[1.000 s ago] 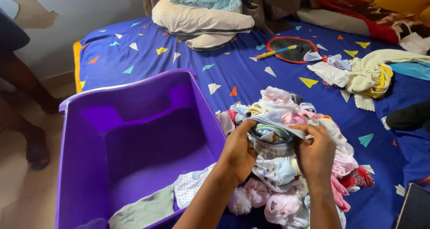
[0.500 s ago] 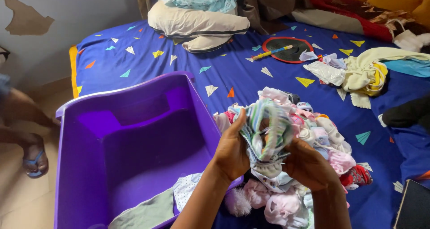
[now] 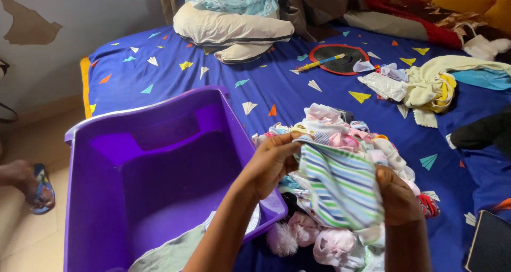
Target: The person is folding baby clothes and organizing them into a purple storage bin.
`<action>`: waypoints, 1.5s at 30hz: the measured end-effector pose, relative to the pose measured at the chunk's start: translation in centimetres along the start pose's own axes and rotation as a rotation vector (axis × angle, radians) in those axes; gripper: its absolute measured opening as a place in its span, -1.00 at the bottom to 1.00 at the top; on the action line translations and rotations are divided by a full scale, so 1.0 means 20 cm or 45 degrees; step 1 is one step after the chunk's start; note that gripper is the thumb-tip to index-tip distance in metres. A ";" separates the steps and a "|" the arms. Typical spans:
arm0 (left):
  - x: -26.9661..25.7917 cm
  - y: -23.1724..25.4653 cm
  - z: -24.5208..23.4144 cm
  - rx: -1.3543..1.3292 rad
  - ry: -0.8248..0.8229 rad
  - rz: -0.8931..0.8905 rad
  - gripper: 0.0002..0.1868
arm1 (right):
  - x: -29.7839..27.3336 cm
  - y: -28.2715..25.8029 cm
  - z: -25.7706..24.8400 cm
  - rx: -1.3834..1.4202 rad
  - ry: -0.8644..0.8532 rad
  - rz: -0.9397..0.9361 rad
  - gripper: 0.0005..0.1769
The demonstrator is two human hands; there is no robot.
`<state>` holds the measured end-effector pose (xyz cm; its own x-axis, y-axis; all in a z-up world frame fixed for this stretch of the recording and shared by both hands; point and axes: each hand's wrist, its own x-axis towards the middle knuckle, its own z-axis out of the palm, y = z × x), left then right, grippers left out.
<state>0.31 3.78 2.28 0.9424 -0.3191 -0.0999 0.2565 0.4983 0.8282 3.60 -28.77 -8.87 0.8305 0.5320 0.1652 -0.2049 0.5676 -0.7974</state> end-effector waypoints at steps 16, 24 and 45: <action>0.03 0.08 -0.07 0.583 -0.150 0.313 -0.80 | -0.02 -0.21 -0.07 0.011 0.144 -0.225 -0.66; -0.09 0.29 0.12 1.390 0.006 0.413 -0.64 | 0.06 -0.43 0.48 -1.186 0.423 0.006 -0.71; 0.16 0.04 -0.05 1.066 0.278 0.271 -0.67 | 0.25 -0.30 0.33 -1.016 0.571 -0.231 -0.75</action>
<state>3.71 3.86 2.04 0.9940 -0.0836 0.0703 -0.0892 -0.2504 0.9640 5.56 -25.37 0.53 0.9713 0.0906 0.2198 0.2263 -0.0700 -0.9715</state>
